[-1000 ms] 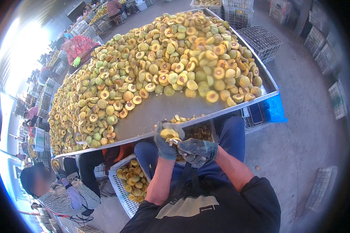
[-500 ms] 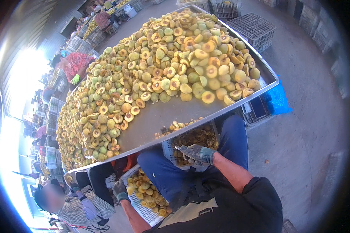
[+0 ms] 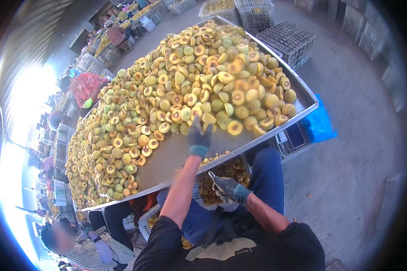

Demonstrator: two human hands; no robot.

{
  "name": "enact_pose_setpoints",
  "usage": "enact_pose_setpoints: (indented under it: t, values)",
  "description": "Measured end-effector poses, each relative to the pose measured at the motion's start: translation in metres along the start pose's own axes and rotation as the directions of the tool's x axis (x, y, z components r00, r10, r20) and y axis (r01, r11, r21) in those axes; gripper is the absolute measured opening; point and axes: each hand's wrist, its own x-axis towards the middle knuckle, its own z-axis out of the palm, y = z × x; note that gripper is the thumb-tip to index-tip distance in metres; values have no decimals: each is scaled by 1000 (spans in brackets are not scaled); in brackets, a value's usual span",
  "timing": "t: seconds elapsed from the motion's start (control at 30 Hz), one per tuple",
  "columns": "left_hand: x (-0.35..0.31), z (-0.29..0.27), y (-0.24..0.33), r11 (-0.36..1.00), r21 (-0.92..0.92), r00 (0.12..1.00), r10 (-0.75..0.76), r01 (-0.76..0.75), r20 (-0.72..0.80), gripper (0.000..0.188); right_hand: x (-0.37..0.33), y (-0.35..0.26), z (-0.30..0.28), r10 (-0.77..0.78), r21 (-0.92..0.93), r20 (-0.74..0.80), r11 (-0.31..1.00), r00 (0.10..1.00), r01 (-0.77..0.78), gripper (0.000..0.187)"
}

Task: The person processes yellow fruit at a table by hand, using a small tool to core or pit each piece before placing it into a basket.

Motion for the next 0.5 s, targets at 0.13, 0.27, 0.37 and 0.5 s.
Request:
enact_pose_setpoints:
  t: [0.13, 0.27, 0.37, 0.5]
  values:
    - [23, 28, 38, 951, 232, 951, -251, 206, 183, 78, -1, 2, -18, 47, 36, -28, 998, 999, -46, 55]
    - [18, 52, 3, 992, 116, 999, -47, 49, -18, 72, 0, 6, -17, 68, 47, -66, 997, 996, -65, 53]
    - [6, 43, -60, 884, -441, 980, -193, 155, -41, 64, 7, 14, -14, 12, 6, 24, 1000, 1000, -12, 50]
    - [-38, -31, -4, -117, -935, 893, -278, 335, 355, 60, -6, 2, -16, -213, -22, -111, 977, 971, 212, 35]
